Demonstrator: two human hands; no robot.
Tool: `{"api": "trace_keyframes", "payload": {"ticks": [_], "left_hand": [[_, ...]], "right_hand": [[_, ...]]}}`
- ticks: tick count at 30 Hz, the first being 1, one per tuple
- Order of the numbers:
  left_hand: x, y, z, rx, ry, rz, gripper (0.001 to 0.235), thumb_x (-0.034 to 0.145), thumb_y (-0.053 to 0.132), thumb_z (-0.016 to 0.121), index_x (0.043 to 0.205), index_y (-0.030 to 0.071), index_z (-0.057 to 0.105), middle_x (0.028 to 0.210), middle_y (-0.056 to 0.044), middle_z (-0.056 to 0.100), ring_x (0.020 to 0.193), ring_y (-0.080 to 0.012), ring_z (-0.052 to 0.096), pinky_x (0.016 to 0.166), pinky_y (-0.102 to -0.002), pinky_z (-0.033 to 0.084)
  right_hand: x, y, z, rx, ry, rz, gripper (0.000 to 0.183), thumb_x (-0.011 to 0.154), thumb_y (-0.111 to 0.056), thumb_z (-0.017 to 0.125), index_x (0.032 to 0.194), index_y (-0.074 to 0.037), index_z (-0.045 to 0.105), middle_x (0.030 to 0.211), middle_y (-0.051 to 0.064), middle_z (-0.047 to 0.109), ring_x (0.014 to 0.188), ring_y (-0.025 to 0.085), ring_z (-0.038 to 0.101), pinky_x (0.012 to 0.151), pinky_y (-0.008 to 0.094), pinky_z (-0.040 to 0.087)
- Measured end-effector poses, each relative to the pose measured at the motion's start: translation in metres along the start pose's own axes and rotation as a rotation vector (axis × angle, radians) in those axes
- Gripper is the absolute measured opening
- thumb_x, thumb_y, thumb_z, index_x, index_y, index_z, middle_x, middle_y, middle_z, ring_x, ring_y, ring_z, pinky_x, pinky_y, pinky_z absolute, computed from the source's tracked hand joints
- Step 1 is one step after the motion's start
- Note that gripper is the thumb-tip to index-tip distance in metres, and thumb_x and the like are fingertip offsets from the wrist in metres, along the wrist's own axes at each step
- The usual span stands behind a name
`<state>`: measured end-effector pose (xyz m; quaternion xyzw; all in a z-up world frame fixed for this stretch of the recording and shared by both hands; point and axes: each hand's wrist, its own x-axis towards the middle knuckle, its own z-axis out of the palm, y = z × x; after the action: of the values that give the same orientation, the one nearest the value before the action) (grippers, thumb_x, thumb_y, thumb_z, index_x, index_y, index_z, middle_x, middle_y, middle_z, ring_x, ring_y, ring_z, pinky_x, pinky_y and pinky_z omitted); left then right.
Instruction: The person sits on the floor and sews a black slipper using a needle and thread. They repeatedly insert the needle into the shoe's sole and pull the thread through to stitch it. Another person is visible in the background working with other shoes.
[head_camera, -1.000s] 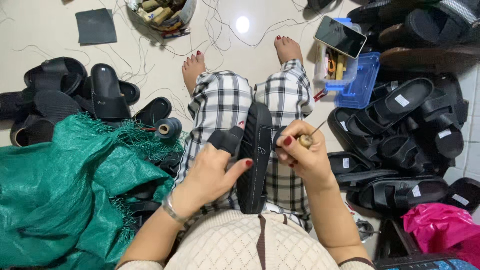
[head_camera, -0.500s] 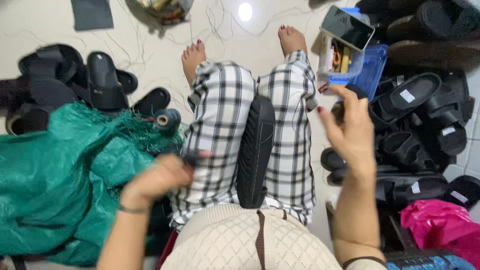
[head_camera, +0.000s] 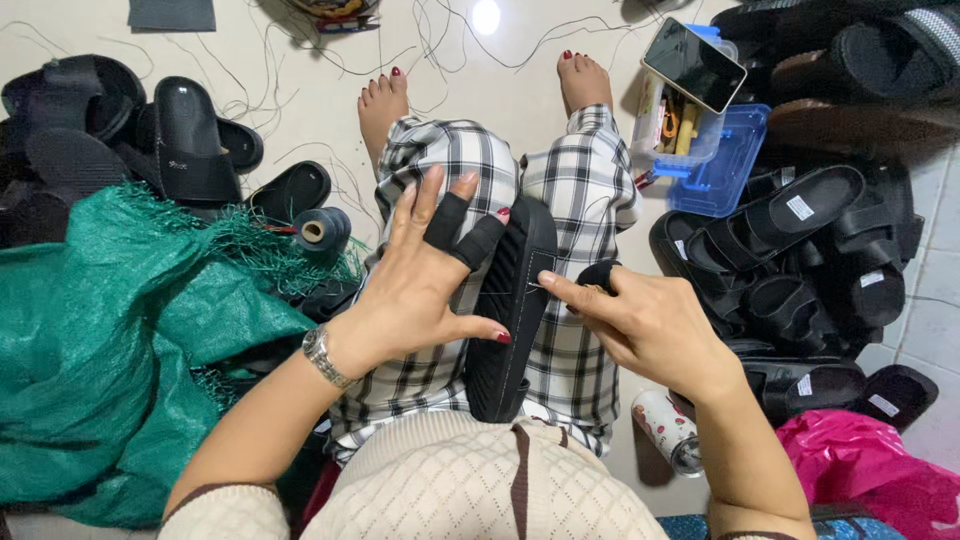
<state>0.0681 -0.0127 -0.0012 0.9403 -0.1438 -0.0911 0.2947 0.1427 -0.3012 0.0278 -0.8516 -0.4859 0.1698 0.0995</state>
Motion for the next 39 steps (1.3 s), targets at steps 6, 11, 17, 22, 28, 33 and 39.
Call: {"api": "trace_keyframes", "payload": {"ticks": [6,11,17,22,28,33,39], "left_hand": [[0.004,-0.008,0.014,0.058,0.054,0.042,0.124,0.064,0.085,0.083,0.160,0.025,0.033,0.168,-0.021,0.004,0.152,-0.0487,-0.010,0.123,-0.069,0.002],[0.010,-0.010,0.018,0.079,0.205,0.148,0.114,0.066,0.092,0.065,0.152,0.019,0.051,0.164,-0.018,0.028,0.149,-0.0530,0.002,0.120,-0.072,0.006],[0.013,-0.019,0.019,0.016,0.269,0.178,0.106,0.072,0.090,0.052,0.144,0.013,0.062,0.159,-0.018,0.037,0.147,-0.0545,0.006,0.119,-0.070,0.007],[0.012,-0.023,0.022,0.010,0.275,0.189,0.107,0.072,0.091,0.055,0.145,0.013,0.059,0.160,-0.019,0.036,0.147,-0.0543,0.006,0.119,-0.071,0.009],[-0.020,-0.008,0.051,-0.070,0.521,0.067,0.062,0.078,0.064,0.073,0.118,0.018,0.063,0.151,-0.008,0.039,0.144,-0.0385,0.021,0.119,-0.057,0.023],[-0.056,0.018,0.057,-0.995,0.400,-0.130,0.012,0.080,0.023,0.084,0.084,0.013,0.079,0.130,-0.009,0.071,0.106,-0.0250,0.070,0.087,-0.033,0.055],[-0.031,0.032,0.063,-1.412,0.345,-0.574,0.029,0.091,0.010,0.076,0.117,0.001,0.068,0.053,-0.014,0.066,0.039,-0.0111,0.056,0.041,-0.019,0.045]], "right_hand": [[0.006,-0.012,-0.018,-0.073,0.013,-0.027,0.055,0.094,-0.025,0.062,0.146,-0.037,0.052,0.066,0.001,0.044,0.053,0.023,0.052,0.041,0.041,0.039],[0.008,-0.033,-0.029,-0.356,-0.071,-0.010,0.061,0.086,-0.023,0.059,0.147,-0.030,0.054,0.064,0.003,0.050,0.049,0.022,0.058,0.039,0.039,0.045],[0.021,-0.011,-0.010,-0.082,0.026,-0.081,0.058,0.082,-0.020,0.070,0.139,-0.027,0.061,0.060,0.002,0.045,0.047,0.025,0.053,0.037,0.044,0.043],[0.029,-0.014,0.003,-0.033,0.157,-0.113,0.051,0.083,-0.013,0.071,0.133,-0.021,0.067,0.058,0.001,0.043,0.046,0.024,0.049,0.039,0.043,0.041],[0.024,-0.031,-0.002,-0.143,0.286,-0.049,0.025,0.092,-0.020,0.067,0.116,-0.019,0.070,0.055,-0.003,0.045,0.045,0.016,0.050,0.041,0.033,0.042],[0.019,-0.035,0.016,-0.293,0.266,0.055,0.009,0.093,-0.024,0.053,0.093,-0.019,0.062,0.061,-0.005,0.045,0.056,0.018,0.057,0.052,0.032,0.046],[0.025,-0.032,-0.003,-0.113,0.295,-0.033,0.010,0.092,-0.017,0.064,0.102,-0.019,0.065,0.057,-0.004,0.050,0.049,0.016,0.059,0.047,0.026,0.047]]}}
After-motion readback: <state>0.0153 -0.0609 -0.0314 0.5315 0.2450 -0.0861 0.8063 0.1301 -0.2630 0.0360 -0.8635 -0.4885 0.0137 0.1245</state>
